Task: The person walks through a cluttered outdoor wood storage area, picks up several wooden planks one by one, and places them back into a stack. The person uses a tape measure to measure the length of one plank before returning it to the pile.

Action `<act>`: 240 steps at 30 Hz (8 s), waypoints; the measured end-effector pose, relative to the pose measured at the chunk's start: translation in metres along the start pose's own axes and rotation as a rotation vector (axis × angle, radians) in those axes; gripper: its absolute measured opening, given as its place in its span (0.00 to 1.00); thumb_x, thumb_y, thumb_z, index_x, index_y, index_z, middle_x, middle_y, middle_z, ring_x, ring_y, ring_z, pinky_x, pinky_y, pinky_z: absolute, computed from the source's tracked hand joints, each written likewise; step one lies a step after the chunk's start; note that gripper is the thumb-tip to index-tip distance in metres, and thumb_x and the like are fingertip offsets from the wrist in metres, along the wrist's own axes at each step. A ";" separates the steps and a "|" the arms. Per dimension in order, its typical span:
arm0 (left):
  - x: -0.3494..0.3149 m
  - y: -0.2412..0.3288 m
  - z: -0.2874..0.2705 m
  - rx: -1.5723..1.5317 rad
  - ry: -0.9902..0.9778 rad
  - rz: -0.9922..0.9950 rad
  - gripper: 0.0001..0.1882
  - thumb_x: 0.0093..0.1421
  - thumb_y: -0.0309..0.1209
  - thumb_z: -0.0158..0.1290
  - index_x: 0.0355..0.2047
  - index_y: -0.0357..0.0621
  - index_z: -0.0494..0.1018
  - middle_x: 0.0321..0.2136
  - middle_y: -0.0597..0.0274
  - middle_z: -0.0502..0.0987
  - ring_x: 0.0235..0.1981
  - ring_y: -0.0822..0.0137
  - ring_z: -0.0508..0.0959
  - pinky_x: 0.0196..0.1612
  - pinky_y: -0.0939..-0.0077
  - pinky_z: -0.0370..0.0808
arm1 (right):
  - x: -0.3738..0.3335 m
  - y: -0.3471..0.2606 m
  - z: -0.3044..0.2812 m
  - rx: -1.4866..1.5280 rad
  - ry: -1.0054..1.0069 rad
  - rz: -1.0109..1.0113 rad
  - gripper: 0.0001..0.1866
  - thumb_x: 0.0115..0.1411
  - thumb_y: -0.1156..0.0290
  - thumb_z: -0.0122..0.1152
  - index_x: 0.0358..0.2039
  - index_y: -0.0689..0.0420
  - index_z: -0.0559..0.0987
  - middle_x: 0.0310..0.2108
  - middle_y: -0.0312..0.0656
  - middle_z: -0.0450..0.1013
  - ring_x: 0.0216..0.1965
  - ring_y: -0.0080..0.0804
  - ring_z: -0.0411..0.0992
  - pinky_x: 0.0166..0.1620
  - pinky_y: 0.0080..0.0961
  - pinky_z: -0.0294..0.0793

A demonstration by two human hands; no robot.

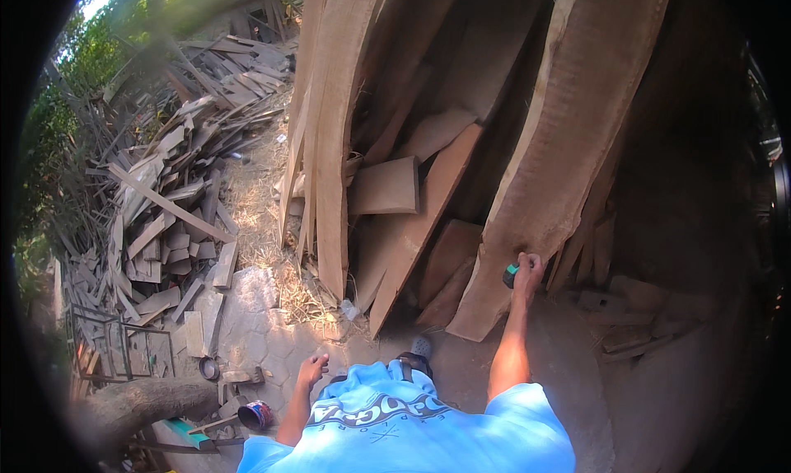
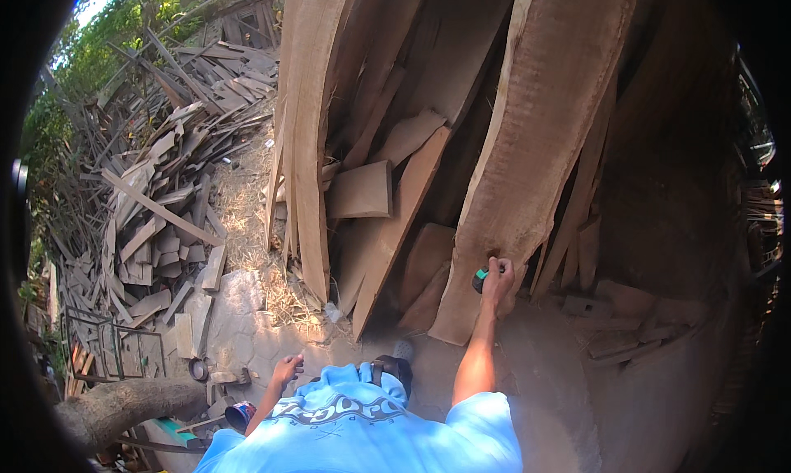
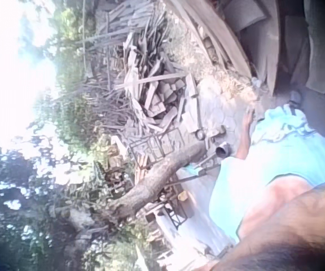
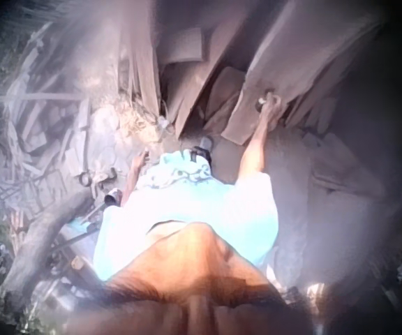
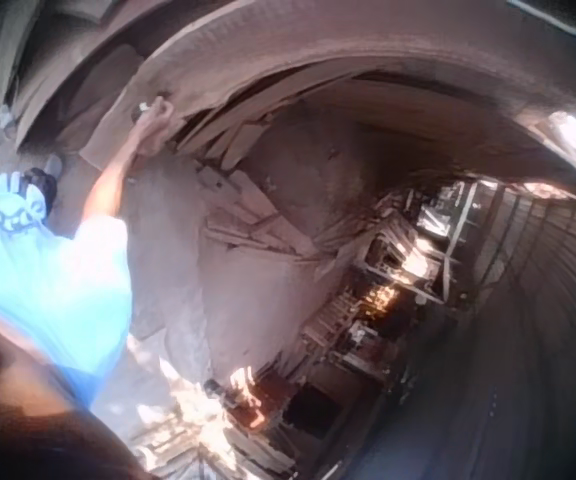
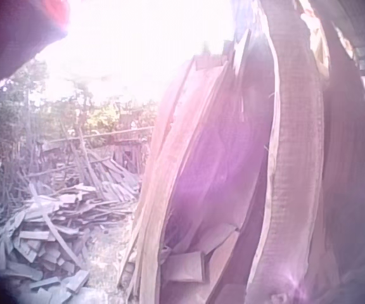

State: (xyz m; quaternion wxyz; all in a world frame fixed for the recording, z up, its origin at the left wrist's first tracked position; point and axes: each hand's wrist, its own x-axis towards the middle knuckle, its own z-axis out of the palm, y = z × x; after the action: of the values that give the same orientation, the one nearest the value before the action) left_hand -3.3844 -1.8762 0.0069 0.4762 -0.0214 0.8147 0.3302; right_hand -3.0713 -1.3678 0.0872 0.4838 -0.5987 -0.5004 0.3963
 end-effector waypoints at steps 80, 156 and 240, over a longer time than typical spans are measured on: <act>0.076 -0.239 -0.200 -0.340 0.092 -0.087 0.19 0.57 0.44 0.55 0.31 0.38 0.74 0.23 0.59 0.75 0.21 0.64 0.77 0.19 0.70 0.71 | -0.325 0.051 0.156 -0.532 -0.582 0.371 0.11 0.51 0.64 0.60 0.25 0.59 0.80 0.25 0.39 0.75 0.27 0.27 0.71 0.34 0.30 0.69; 0.770 0.180 -0.975 0.212 -0.174 0.096 0.26 0.60 0.51 0.50 0.46 0.40 0.74 0.35 0.57 0.79 0.35 0.61 0.78 0.36 0.66 0.72 | -0.585 0.007 1.062 -1.183 -0.997 0.649 0.27 0.48 0.48 0.60 0.38 0.58 0.81 0.41 0.55 0.76 0.42 0.46 0.75 0.47 0.35 0.71; 1.211 0.876 -0.865 0.999 -0.833 0.152 0.21 0.64 0.40 0.39 0.45 0.38 0.73 0.39 0.57 0.79 0.37 0.62 0.78 0.38 0.64 0.73 | -0.549 -0.095 1.503 -0.393 0.124 1.043 0.22 0.48 0.56 0.58 0.32 0.65 0.80 0.35 0.60 0.75 0.40 0.53 0.74 0.43 0.38 0.72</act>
State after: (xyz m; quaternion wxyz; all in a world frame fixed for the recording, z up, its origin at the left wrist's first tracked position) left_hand -5.0096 -1.3365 -0.2126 0.6799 0.3897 0.6166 -0.0745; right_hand -4.6346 -1.6295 -0.1531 0.1316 -0.8680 -0.1730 0.4464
